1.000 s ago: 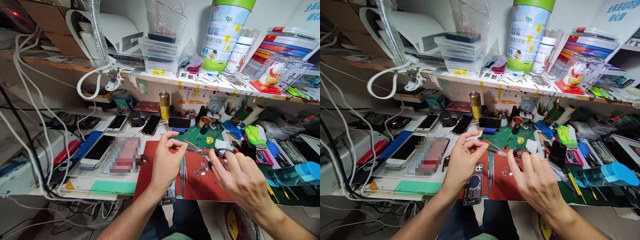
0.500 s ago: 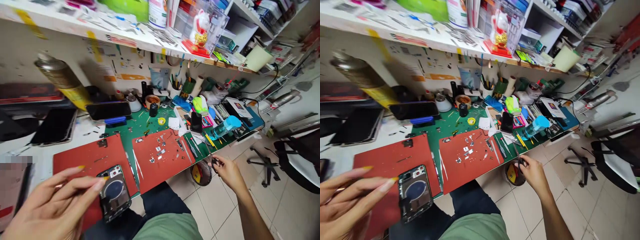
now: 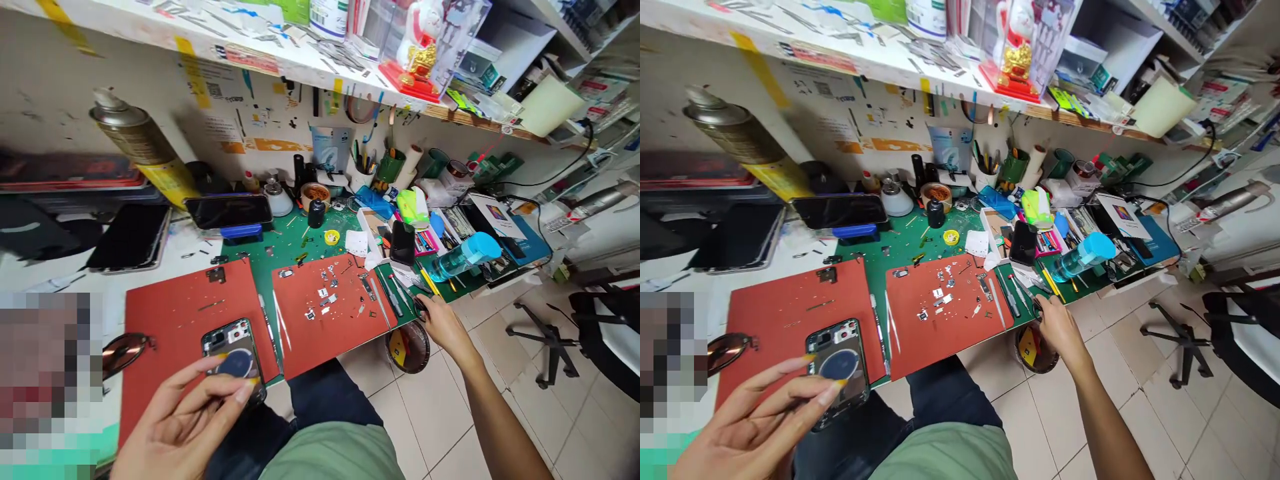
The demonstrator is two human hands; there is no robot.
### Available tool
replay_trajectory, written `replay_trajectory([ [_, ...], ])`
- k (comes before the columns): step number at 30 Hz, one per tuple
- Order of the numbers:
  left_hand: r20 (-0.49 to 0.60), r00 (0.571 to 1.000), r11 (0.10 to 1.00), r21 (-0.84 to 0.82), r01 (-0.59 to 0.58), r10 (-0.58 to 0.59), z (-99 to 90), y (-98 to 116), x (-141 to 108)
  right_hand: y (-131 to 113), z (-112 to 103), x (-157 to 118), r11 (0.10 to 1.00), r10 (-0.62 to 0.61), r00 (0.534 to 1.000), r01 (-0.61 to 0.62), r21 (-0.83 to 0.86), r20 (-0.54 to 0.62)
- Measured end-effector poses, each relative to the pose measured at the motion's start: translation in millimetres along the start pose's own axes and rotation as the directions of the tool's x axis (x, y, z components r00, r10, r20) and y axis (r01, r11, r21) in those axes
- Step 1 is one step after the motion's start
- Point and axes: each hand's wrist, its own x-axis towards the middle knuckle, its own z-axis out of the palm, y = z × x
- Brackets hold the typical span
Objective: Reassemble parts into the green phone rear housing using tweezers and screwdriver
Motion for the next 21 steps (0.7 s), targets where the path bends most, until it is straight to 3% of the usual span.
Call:
replay_trajectory([
  [3, 0.006, 1.0, 0.999, -0.047, -0.005, 0.005, 10.9, 3, -5, -11, -6, -9, 0.995, -0.047, 0.996, 0.054, 0.089, -0.074],
  [6, 0.048, 0.999, 0.992, -0.123, -0.012, 0.018, 21.3, 2, -7, -57, -9, -27, 0.954, -0.112, 0.986, 0.14, 0.264, -0.119],
  [7, 0.058, 0.998, 0.99, -0.141, -0.012, 0.021, 23.7, 0, -7, -81, -9, -35, 0.861, -0.125, 0.99, 0.141, 0.488, -0.066],
  [9, 0.045, 0.999, 0.987, -0.162, -0.02, 0.028, 26.3, -3, -8, -137, -7, -51, 0.597, -0.223, 0.963, 0.012, 0.802, 0.152],
  [11, 0.018, 0.999, 0.985, -0.165, -0.041, 0.044, 26.2, -7, -11, -192, 0, -62, 0.416, -0.321, 0.894, -0.161, 0.895, 0.311],
  [13, -0.012, 0.998, 0.985, -0.16, -0.068, 0.067, 23.8, -12, -14, -232, 9, -67, 0.327, -0.365, 0.857, -0.249, 0.912, 0.365],
  [16, -0.038, 0.995, 0.982, -0.163, -0.095, 0.09, 17.8, -19, -17, -261, 21, -65, 0.281, -0.358, 0.856, -0.281, 0.918, 0.372],
  [21, -0.044, 0.994, 0.982, -0.157, -0.104, 0.098, 9.1, -27, -16, -273, 26, -65, 0.303, -0.38, 0.853, -0.249, 0.92, 0.356],
])
